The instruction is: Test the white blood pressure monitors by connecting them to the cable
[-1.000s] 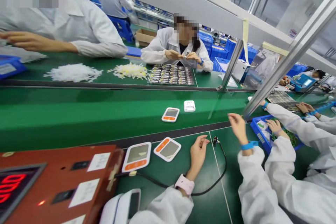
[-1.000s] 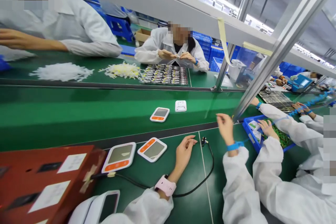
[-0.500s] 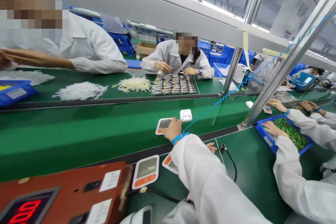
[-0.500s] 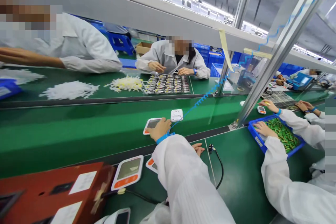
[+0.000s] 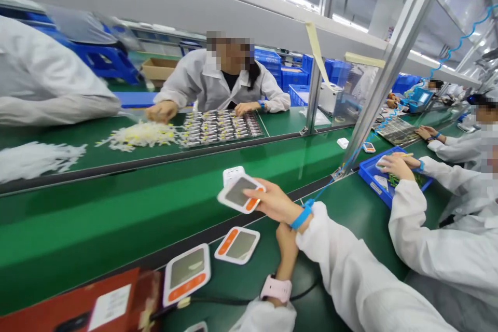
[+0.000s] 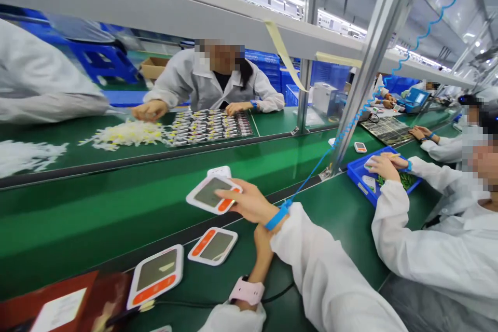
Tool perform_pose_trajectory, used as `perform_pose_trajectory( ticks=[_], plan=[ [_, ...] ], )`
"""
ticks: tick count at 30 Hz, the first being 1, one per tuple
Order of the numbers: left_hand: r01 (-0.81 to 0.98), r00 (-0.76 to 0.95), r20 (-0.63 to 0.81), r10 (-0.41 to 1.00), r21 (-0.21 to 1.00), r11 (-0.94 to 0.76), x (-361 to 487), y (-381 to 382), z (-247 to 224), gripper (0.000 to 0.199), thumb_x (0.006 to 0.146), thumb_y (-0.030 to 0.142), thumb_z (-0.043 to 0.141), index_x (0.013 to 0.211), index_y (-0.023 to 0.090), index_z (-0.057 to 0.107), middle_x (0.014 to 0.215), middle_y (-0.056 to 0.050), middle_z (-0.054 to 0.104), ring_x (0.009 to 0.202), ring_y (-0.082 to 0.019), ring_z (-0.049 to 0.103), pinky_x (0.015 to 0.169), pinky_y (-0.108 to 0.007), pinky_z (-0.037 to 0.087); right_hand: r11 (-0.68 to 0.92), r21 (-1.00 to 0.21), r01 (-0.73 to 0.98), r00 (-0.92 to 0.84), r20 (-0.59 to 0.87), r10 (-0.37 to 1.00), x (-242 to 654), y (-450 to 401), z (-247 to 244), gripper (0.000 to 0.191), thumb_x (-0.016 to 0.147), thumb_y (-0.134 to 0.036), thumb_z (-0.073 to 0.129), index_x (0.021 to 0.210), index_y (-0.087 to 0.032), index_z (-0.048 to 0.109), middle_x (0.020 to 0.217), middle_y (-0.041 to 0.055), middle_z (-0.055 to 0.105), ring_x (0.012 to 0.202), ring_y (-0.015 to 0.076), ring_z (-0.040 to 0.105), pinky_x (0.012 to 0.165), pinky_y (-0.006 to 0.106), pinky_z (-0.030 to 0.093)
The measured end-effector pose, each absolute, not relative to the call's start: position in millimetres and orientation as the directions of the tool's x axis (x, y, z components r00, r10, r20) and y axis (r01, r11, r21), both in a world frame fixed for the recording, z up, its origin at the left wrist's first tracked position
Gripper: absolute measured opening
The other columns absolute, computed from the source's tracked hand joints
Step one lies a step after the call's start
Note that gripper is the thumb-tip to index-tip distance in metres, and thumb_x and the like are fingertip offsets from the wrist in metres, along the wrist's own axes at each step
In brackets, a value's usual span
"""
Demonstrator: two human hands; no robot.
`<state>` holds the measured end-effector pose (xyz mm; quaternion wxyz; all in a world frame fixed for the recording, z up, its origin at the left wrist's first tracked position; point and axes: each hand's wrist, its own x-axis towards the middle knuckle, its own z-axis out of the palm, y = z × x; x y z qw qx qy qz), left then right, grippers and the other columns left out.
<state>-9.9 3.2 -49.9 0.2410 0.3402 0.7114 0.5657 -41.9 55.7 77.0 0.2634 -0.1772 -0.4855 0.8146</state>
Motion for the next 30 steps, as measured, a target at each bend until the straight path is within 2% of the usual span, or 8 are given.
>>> perform_pose_trajectory(
  ticks=[3, 6, 10, 15, 21, 30],
  plan=[
    [0.197, -0.65, 0.025, 0.759, 0.971, 0.137, -7, 1, -46, 0.024, 0.084, 0.034, 0.054, 0.093, 0.014, 0.064, 0.08, -0.005, 0.068, 0.075, -0.022, 0.064, 0.07, -0.037, 0.052, -0.483, -0.82, -0.306, -0.797, -0.057, 0.601, 14, 62, 83, 0.057, 0.069, -0.052, 0.072, 0.112, -0.024, 0.045, 0.088, -0.0002, 0.066, 0.066, 0.0146, 0.067, 0.057, 0.025, 0.054],
    [0.124, -0.634, 0.05, 0.772, 0.992, 0.038, -5, 1, -36, 0.028, 0.081, 0.036, 0.051, 0.098, 0.018, 0.063, 0.081, -0.005, 0.071, 0.079, -0.022, 0.067, 0.078, -0.037, 0.051, -0.374, -0.878, -0.3, -0.7, -0.064, 0.711, 57, 71, 87, 0.051, 0.074, -0.048, 0.07, 0.108, -0.024, 0.04, 0.081, -0.0025, 0.064, 0.056, 0.0124, 0.065, 0.047, 0.02, 0.05],
    [0.075, -0.639, 0.04, 0.768, 0.997, 0.009, -5, 0, -26, 0.032, 0.077, 0.04, 0.051, 0.096, 0.018, 0.063, 0.078, -0.005, 0.071, 0.077, -0.021, 0.068, 0.08, -0.037, 0.051, -0.153, -0.946, -0.284, -0.603, 0.052, 0.796, 90, 76, 100, 0.044, 0.078, -0.04, 0.067, 0.11, -0.025, 0.04, 0.093, -0.0017, 0.064, 0.061, 0.0098, 0.065, 0.052, 0.019, 0.05],
    [0.094, -0.634, 0.046, 0.772, 0.995, 0.018, -6, -2, -25, 0.033, 0.076, 0.043, 0.052, 0.096, 0.018, 0.062, 0.078, -0.005, 0.071, 0.076, -0.02, 0.067, 0.078, -0.036, 0.052, 0.027, -0.967, -0.253, -0.567, 0.171, 0.806, 100, 71, 118, 0.045, 0.086, -0.045, 0.055, 0.124, -0.026, 0.041, 0.1, 0.0024, 0.064, 0.069, 0.0132, 0.065, 0.053, 0.023, 0.049],
    [0.099, -0.632, 0.036, 0.774, 0.995, 0.034, -5, -3, -26, 0.033, 0.077, 0.042, 0.052, 0.097, 0.018, 0.062, 0.079, -0.005, 0.071, 0.077, -0.02, 0.068, 0.081, -0.037, 0.052, 0.071, -0.973, -0.219, -0.555, 0.184, 0.811, 100, 64, 124, 0.046, 0.087, -0.053, 0.051, 0.122, -0.025, 0.044, 0.102, 0.0045, 0.062, 0.079, 0.017, 0.065, 0.054, 0.025, 0.051],
    [0.107, -0.634, 0.06, 0.771, 0.994, 0.011, -2, -3, -23, 0.028, 0.077, 0.037, 0.053, 0.095, 0.018, 0.063, 0.079, -0.005, 0.071, 0.077, -0.019, 0.068, 0.081, -0.035, 0.052, 0.018, -0.965, -0.263, -0.582, 0.174, 0.795, 99, 56, 129, 0.044, 0.083, -0.05, 0.056, 0.117, -0.024, 0.047, 0.105, 0.003, 0.061, 0.088, 0.0168, 0.062, 0.072, 0.028, 0.054]
  ],
)
